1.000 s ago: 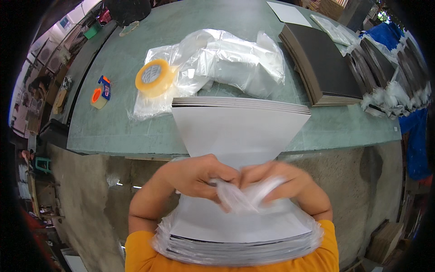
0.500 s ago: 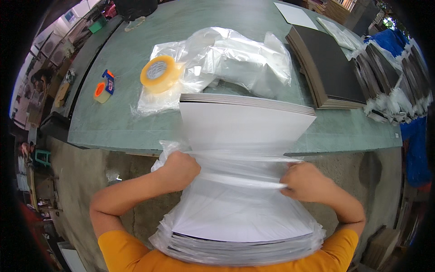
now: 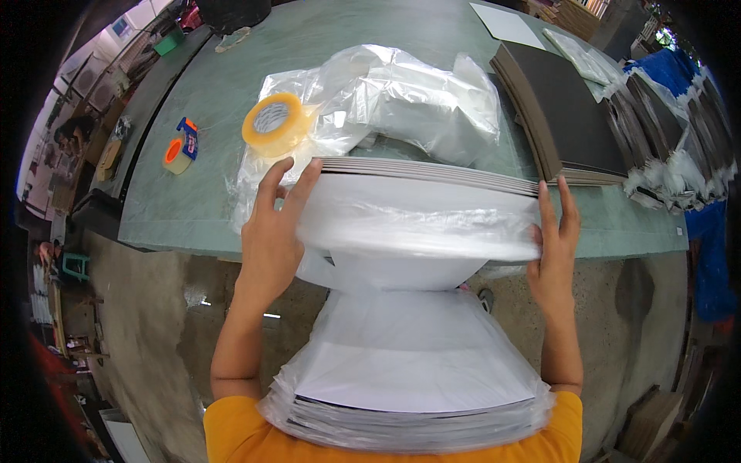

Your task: The person places a stack of books into a plastic bag, pulls the plastic tight around the books, and places them onto a stack of previously bagged items.

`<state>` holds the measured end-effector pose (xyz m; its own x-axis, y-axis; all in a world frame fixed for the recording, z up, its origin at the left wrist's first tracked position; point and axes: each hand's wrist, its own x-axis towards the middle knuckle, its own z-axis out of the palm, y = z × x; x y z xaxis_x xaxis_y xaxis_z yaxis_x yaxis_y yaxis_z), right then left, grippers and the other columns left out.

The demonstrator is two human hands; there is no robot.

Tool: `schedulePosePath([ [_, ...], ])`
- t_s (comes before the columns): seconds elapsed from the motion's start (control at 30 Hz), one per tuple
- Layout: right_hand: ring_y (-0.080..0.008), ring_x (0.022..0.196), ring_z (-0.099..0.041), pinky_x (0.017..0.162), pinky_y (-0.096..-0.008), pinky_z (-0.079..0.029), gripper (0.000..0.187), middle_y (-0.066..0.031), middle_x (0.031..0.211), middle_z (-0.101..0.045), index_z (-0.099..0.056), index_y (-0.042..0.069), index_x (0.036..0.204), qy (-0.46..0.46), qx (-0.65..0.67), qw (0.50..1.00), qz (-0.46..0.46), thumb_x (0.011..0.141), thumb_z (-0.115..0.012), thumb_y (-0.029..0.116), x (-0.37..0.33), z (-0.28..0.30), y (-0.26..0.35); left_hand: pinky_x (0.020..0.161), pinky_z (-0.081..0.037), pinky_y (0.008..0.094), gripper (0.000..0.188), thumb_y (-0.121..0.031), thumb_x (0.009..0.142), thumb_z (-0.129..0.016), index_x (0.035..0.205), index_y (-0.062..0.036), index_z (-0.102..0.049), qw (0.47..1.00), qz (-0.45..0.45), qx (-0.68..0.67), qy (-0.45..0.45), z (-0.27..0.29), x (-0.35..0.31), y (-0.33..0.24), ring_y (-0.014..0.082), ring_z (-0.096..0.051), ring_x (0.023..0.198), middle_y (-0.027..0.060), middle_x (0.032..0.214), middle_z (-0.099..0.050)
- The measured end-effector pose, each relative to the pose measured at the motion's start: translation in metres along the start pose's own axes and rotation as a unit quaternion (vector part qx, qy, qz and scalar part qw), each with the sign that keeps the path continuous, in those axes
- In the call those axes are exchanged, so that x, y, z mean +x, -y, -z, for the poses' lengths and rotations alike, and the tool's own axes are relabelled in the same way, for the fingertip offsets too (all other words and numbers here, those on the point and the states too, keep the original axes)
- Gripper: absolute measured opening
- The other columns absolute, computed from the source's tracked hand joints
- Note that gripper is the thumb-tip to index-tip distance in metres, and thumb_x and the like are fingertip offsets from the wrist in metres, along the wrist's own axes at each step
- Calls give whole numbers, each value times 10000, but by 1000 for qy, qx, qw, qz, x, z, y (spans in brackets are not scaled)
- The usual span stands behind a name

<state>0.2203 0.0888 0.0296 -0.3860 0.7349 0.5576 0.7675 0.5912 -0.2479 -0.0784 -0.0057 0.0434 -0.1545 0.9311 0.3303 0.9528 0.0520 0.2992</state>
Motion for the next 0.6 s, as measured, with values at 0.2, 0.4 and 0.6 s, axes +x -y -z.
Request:
schedulePosePath([
  [0.2, -185, 750, -540, 630, -246, -416, 364, -100, 843, -558, -629, 43, 904, -17, 254, 965, -58, 571, -550, -82, -37, 26, -20, 610, -443, 273, 628, 148, 522, -524, 1107, -81, -521, 977, -116, -143, -109, 3, -21, 12, 200, -524, 736, 109, 927, -524],
  [0.4, -91, 572, -511, 532, -204, -390, 248, -24, 720, -562, -584, -9, 851, 270, 685, 628, -252, 632, -655, 82, -51, -1, -57, 568, -425, 234, 369, -29, 578, -679, 922, 28, -559, 602, 76, -761, 231, -19, -45, 67, 135, -522, 620, 78, 684, -551],
  [0.6, -160, 636, -524, 563, -279, -401, 120, -70, 704, -546, -543, -13, 777, 313, 527, 618, -492, 669, -491, -9, -211, -197, -101, 623, -424, 276, 260, -199, 725, -648, 896, -39, -535, 582, 341, -632, 381, -209, -135, 140, 163, -515, 704, 53, 752, -541],
])
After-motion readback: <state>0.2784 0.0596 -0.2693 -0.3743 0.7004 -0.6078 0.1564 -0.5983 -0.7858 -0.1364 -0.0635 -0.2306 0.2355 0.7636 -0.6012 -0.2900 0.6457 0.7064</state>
